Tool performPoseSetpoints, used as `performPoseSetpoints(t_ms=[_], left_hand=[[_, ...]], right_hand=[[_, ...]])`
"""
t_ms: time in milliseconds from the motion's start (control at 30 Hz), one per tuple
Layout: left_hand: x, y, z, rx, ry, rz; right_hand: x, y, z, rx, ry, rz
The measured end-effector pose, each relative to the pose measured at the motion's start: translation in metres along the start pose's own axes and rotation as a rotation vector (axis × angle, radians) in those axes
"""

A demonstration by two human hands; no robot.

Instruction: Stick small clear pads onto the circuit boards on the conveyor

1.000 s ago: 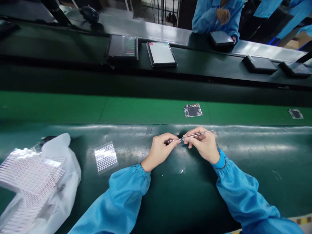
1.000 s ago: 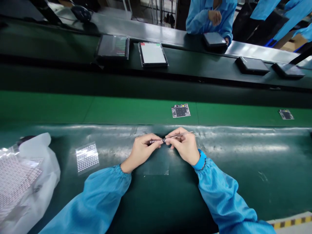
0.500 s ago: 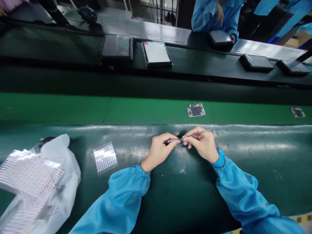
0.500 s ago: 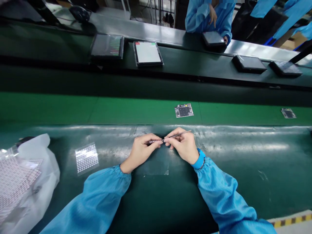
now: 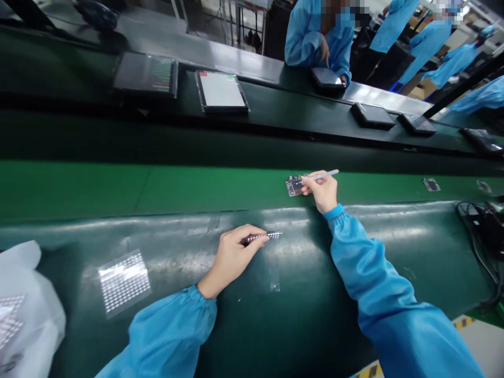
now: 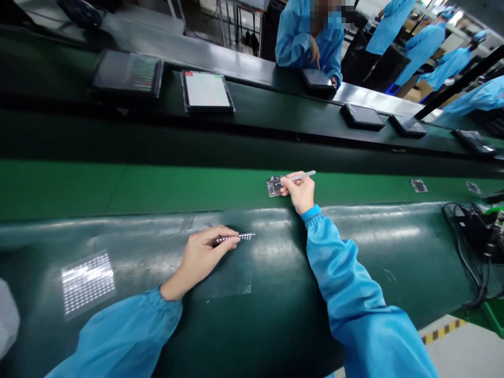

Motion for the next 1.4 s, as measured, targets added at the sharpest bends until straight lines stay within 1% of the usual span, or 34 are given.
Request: performPoseSetpoints(t_ms=[100,233,433,700,900,1200,1400], left_hand=[[0.000,0.000,0.000,0.004,-0.010,-0.004],[0.001,0.001,0.001,0.020,-0.020,-0.004],[0.001,0.003,0.003,0.025,-0.023,0.006],[0.000,0.003,-0.002,0.044,-0.006,0.000],[0.001,0.003,0.001,0.025,-0.021,0.002],[0.001,0.003,-0.001,0.029,-0.014,-0.006],[0.001,0.003,-0.005,0.020,-0.006,0.011]], right_hand=[[0.024,-0.006,0.016,-0.034,-0.046,0.001],[0.035,-0.008,0.028,-0.093,-0.105,-0.002],[0.035,-0.005,0.032,-0.130,-0.126,-0.035],[0.039,0.002,0.038,-0.133,-0.115,-0.024],[0.042,0.008,0.041,-0.158,-0.107,-0.017],[0.039,0.016,0.036,-0.158,-0.082,-0.060],[0.040,0.022,0.034,-0.139,-0.065,-0.044]])
Point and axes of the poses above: each hand's wrist, its own x-axis towards the middle knuckle, its own y-axis out of the back of the hand, z = x × y, the point moved 9 cm from there along x, towards the middle knuckle, and after that the axes turned 4 degrees about z, right-handed, at the moved point
